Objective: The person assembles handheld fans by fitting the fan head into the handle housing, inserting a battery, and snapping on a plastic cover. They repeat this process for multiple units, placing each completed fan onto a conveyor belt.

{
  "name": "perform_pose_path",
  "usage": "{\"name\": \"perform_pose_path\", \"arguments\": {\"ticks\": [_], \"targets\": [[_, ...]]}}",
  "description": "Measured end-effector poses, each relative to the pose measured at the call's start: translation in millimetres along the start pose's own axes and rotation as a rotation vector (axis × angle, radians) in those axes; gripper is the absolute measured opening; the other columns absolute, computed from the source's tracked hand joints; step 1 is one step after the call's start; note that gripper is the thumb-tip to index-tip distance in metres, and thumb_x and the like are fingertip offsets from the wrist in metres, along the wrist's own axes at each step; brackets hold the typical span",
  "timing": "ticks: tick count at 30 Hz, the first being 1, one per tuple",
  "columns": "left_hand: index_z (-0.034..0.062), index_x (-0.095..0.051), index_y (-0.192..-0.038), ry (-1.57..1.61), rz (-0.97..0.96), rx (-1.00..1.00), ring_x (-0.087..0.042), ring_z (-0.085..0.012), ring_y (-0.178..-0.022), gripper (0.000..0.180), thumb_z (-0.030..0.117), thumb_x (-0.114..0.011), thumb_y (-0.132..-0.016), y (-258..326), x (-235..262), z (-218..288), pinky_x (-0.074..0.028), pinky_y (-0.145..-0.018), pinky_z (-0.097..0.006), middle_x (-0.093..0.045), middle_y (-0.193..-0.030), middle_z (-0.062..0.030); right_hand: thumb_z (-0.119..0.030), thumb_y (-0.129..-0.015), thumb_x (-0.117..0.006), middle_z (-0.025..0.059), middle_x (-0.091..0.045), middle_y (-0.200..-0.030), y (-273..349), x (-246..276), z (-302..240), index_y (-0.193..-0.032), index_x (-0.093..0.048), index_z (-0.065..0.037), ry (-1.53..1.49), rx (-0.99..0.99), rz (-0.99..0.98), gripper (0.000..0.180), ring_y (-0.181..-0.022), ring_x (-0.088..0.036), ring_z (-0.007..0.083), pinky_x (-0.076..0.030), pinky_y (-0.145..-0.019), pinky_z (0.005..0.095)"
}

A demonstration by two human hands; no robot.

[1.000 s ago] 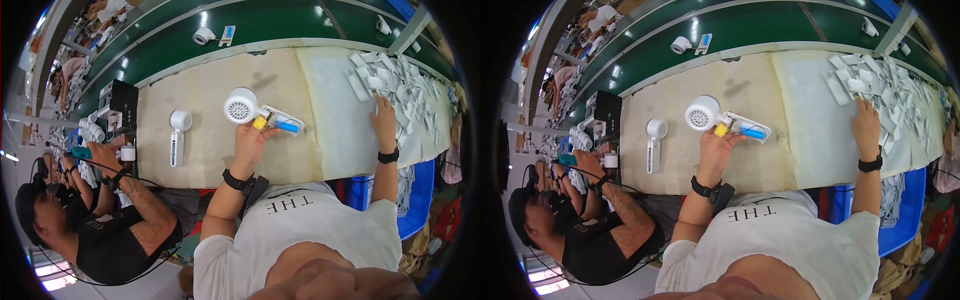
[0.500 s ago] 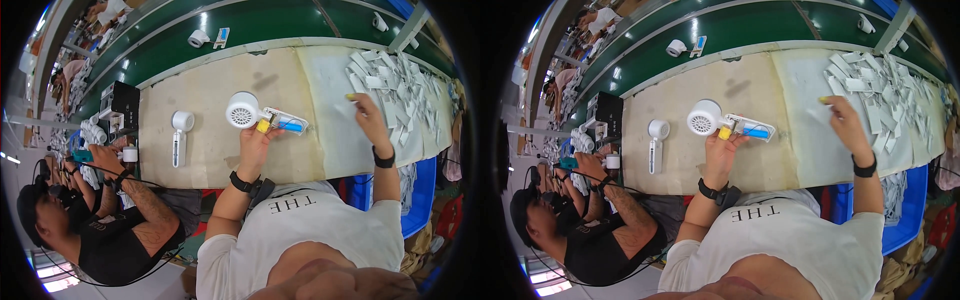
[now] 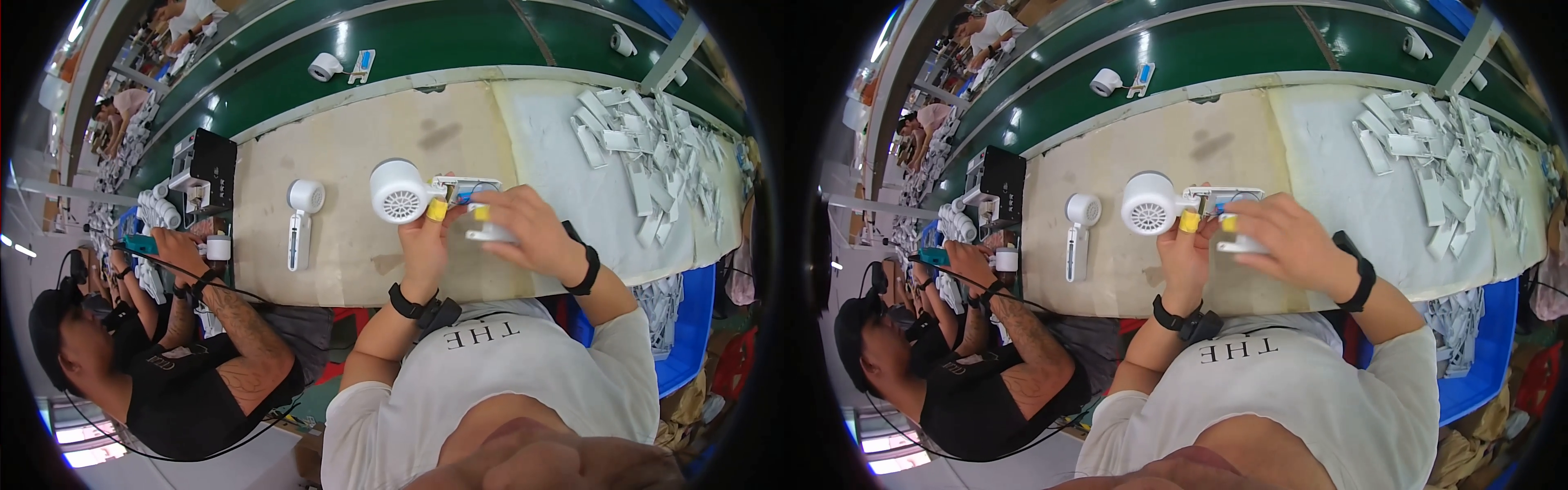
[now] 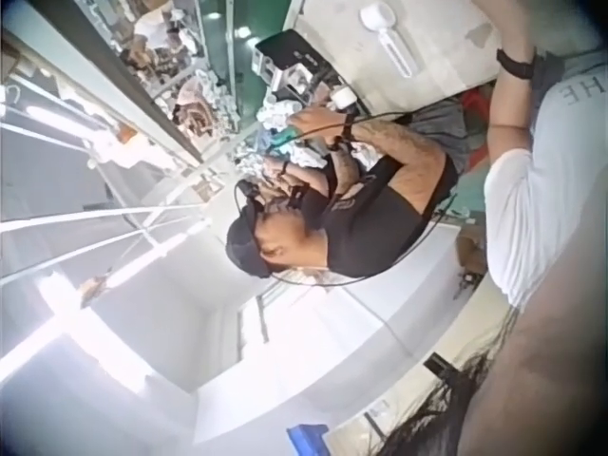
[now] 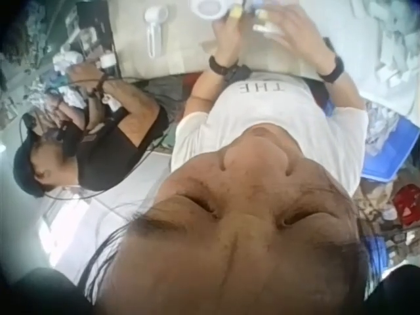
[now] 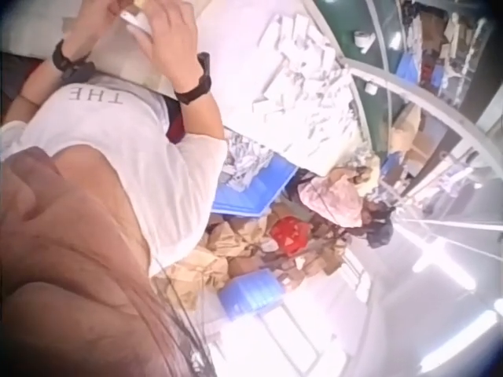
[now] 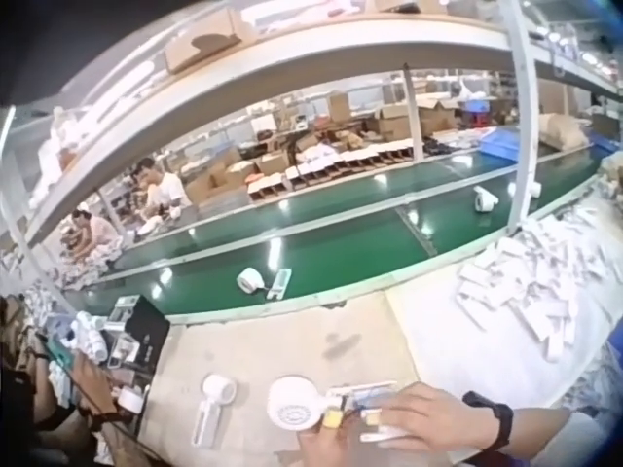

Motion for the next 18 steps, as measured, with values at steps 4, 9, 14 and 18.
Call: {"name": "perform_pose_path", "arguments": {"ticks": [4, 9, 14, 18], "targets": [[-0.0014, -0.046, -0.122, -0.047, -0.008, -0.027, -0.055, -0.0182, -0.103, 0.035, 0.008, -0.053, -0.089, 5.1, 0.6, 4.2, -0.049, -0.085, -0.029, -0.052, -0.122, -0.0145, -0.018, -0.068, -0.073, 0.0107, -0.051, -0.125, -4.9, -14.1, -5.8, -0.114, -0.047, -0.006, -0.067, -0.03, 0.013, 0.055, -0.087, -0.052, 0.0269, -0.044, -0.078, 0.0356], [-0.0007, -0.046, -0.121, -0.114, 0.011, -0.035, -0.055, -0.0198, -0.105, 0.033, 0.009, -0.05, -0.09, 9.0, 1.1, 7.5, -0.049, -0.086, -0.032, -0.051, -0.122, -0.0174, -0.017, -0.065, -0.074, 0.0106, -0.052, -0.125, -6.4, -11.4, -9.4, -0.116, -0.045, -0.005, 0.0, -0.012, 0.056, 0.06, -0.085, -0.052, 0.0262, -0.044, -0.078, 0.0342], [0.0, -0.044, -0.124, -0.162, -0.028, -0.071, -0.054, -0.0209, -0.107, 0.035, 0.009, -0.051, -0.09, 8.9, 3.1, 6.6, -0.049, -0.088, -0.034, -0.051, -0.123, -0.0175, -0.016, -0.065, -0.074, 0.0101, -0.052, -0.124, -9.2, -11.5, -8.1, -0.115, -0.045, -0.005, -0.04, -0.031, 0.038, 0.059, -0.084, -0.051, 0.0261, -0.045, -0.077, 0.0345], [0.0, -0.043, -0.124, -0.271, -0.063, -0.143, -0.052, -0.0217, -0.109, 0.038, 0.009, -0.053, -0.089, 10.1, 0.5, 10.5, -0.047, -0.089, -0.033, -0.05, -0.123, -0.0174, -0.016, -0.065, -0.074, 0.009, -0.052, -0.123, -7.5, -9.7, -8.9, -0.114, -0.044, -0.006, -0.043, -0.042, 0.05, 0.059, -0.083, -0.051, 0.0265, -0.045, -0.077, 0.035]]}}
Point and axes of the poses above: each hand's wrist, its own y-axis away from the middle knuckle, its own x-axis out of the back of the hand, z = x × y, the point moved 8 cm from there along -y, towards the middle knuckle
